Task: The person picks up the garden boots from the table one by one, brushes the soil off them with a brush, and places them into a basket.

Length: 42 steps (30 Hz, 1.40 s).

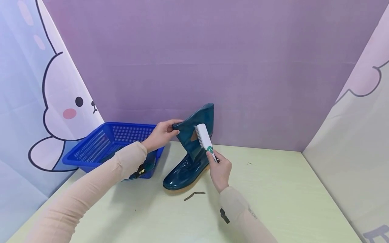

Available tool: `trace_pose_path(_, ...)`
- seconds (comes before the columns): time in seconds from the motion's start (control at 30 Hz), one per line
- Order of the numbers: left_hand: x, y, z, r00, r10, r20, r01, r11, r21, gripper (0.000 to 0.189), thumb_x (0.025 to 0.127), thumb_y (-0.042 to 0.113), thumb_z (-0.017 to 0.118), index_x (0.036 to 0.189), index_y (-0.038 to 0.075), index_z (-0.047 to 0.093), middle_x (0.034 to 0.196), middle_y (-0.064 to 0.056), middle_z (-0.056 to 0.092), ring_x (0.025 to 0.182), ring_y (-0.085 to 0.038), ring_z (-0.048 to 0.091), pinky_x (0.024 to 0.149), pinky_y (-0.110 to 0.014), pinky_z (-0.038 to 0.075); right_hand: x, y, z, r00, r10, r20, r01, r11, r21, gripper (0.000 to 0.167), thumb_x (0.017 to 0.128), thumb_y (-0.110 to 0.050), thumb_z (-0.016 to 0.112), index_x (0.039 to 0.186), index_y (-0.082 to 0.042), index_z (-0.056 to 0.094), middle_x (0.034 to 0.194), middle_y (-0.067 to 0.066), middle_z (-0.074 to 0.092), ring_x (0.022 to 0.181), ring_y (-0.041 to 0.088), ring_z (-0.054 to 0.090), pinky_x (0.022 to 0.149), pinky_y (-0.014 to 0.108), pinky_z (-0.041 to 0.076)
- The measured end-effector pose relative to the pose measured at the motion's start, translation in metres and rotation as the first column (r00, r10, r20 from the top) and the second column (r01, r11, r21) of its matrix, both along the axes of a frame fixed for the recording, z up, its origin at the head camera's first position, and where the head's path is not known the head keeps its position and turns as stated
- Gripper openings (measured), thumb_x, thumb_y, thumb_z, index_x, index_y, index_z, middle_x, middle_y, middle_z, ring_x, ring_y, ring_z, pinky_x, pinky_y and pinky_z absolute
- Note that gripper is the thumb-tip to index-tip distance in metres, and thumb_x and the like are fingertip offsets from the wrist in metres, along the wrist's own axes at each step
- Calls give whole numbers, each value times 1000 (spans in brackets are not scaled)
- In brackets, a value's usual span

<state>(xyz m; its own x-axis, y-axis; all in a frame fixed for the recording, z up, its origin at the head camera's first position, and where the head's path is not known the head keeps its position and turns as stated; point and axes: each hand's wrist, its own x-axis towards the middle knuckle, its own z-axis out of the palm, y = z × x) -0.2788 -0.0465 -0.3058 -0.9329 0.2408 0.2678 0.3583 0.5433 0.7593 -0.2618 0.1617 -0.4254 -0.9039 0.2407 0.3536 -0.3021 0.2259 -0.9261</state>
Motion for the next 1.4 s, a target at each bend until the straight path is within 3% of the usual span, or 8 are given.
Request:
trace_pose_path(0.2, 0, -3, -2, 1000, 10, 0, -10, 1000, -2, 37, 94, 7, 50, 130, 16, 51, 102, -8, 60, 60, -19, 44, 50, -25, 34, 2, 0, -1, 997, 3, 73, -8, 998, 69, 37, 85, -29, 66, 113, -5, 66, 90, 15, 68, 62, 13, 49, 48, 19, 37)
trace_pose_path(0.37, -2, -5, -2, 1000, 6, 17, -6, 1000, 29, 37, 94, 7, 50, 130, 15, 51, 118, -7, 60, 83, -16, 58, 73, -27, 51, 6, 0, -1, 995, 11, 103, -23, 992, 120, 37, 84, -30, 66, 111, -6, 67, 86, 13, 67, 62, 14, 48, 48, 20, 37)
trace_pose_path(0.5, -2, 2, 7, 999, -26, 44, 24, 999, 36, 38, 94, 9, 49, 132, 14, 48, 118, -6, 60, 91, -17, 59, 77, -28, 49, 9, 7, 3, 997, 8, 80, -19, 990, 142, 36, 85, -30, 65, 111, -6, 67, 83, 12, 67, 59, 12, 47, 46, 20, 36)
trace_pose_path(0.7, -4, 28, 33, 998, -66, -8, 64, 990, -123, 35, 94, 9, 50, 129, 13, 52, 96, -9, 61, 69, -14, 48, 66, -24, 42, 11, 27, 15, 999, -10, 34, 6, 992, 124, 31, 85, -25, 66, 108, -5, 69, 83, 14, 69, 52, 7, 46, 42, 19, 35)
trace_pose_path(0.9, -17, 54, 47, 995, -74, -67, 56, 969, -239, 30, 93, 4, 50, 121, 12, 59, 121, -5, 59, 102, -15, 58, 85, -27, 49, 12, 50, 26, 999, -25, 40, 19, 988, 152, 33, 85, -29, 65, 110, -8, 68, 86, 13, 69, 52, 6, 44, 42, 19, 33)
trace_pose_path(1.03, -18, 69, 44, 995, 10, -99, -33, 970, -240, 29, 94, 2, 47, 116, 14, 61, 120, -5, 60, 102, -18, 59, 83, -30, 50, 15, 63, 27, 998, -37, 51, 28, 986, 163, 34, 85, -30, 65, 111, -9, 68, 87, 13, 69, 52, 6, 42, 41, 20, 32)
trace_pose_path(1.23, -5, 89, 35, 984, 120, -133, -140, 978, -155, 30, 95, 3, 44, 115, 16, 61, 115, -5, 62, 81, -19, 57, 77, -33, 45, 19, 73, 25, 998, -48, 29, 43, 986, 160, 35, 85, -31, 65, 110, -8, 68, 88, 14, 69, 51, 5, 41, 41, 20, 32)
trace_pose_path(1.4, -3, 91, 21, 984, 160, -84, -151, 983, 100, 30, 93, 4, 49, 119, 16, 58, 107, -8, 62, 68, -18, 53, 64, -27, 43, 18, 80, 22, 998, -52, 34, 45, 984, 172, 34, 84, -30, 66, 109, -7, 68, 87, 12, 70, 52, 5, 43, 42, 20, 32)
